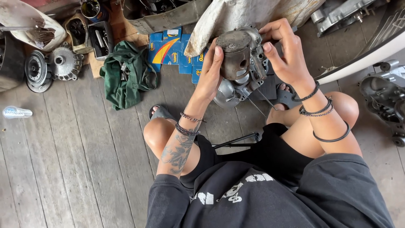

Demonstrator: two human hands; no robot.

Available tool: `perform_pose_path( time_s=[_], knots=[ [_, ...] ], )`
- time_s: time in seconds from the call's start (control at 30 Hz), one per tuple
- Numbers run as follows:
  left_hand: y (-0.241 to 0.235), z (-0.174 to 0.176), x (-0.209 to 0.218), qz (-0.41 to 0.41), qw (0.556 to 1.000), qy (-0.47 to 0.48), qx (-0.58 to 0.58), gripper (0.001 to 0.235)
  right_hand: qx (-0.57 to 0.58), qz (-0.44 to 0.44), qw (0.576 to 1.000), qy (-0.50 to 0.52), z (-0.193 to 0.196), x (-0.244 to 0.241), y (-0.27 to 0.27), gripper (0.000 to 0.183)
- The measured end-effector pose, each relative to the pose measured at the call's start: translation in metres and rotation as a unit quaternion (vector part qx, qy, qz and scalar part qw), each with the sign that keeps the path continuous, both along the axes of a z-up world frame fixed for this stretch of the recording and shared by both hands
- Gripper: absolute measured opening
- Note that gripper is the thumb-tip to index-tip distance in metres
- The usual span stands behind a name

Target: The person sits on the floor and scrubs a cylindrical metal engine part with a wire brush. They rotate the part to clean the exterior and interior surfaces thoroughly.

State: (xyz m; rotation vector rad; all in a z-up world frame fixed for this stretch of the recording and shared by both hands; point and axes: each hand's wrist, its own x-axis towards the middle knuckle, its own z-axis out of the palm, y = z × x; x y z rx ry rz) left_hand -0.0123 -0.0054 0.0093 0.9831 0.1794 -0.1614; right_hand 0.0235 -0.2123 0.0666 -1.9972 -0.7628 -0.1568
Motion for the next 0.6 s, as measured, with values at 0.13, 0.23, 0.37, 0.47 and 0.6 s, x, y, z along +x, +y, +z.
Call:
perform_pose_path(
  time_s=[0.13, 0.23, 0.37, 0.47, 0.6],
  knots=[
    [0.000, 0.002, -0.001, 0.003, 1.000, 0.005, -0.013, 0.090, 0.004, 0.012, 1.000, -0.018, 0.001, -0.006, 0.004, 0.070],
    [0.001, 0.015, -0.003, -0.020, 0.999, 0.005, -0.041, 0.083, -0.013, 0.007, 0.999, -0.035, 0.001, -0.010, 0.006, 0.073],
    [0.003, 0.012, -0.002, -0.078, 0.986, -0.044, -0.143, 0.081, -0.016, 0.009, 0.999, -0.043, 0.002, -0.014, 0.006, 0.076],
    [-0.003, -0.026, 0.006, -0.054, 0.971, -0.068, -0.221, 0.058, 0.046, 0.018, 0.995, 0.081, 0.003, -0.021, 0.004, 0.102],
    [-0.001, -0.009, -0.002, -0.057, 0.990, -0.111, -0.072, 0.066, 0.118, 0.046, 0.979, 0.158, 0.014, -0.024, 0.007, 0.105]
  ],
)
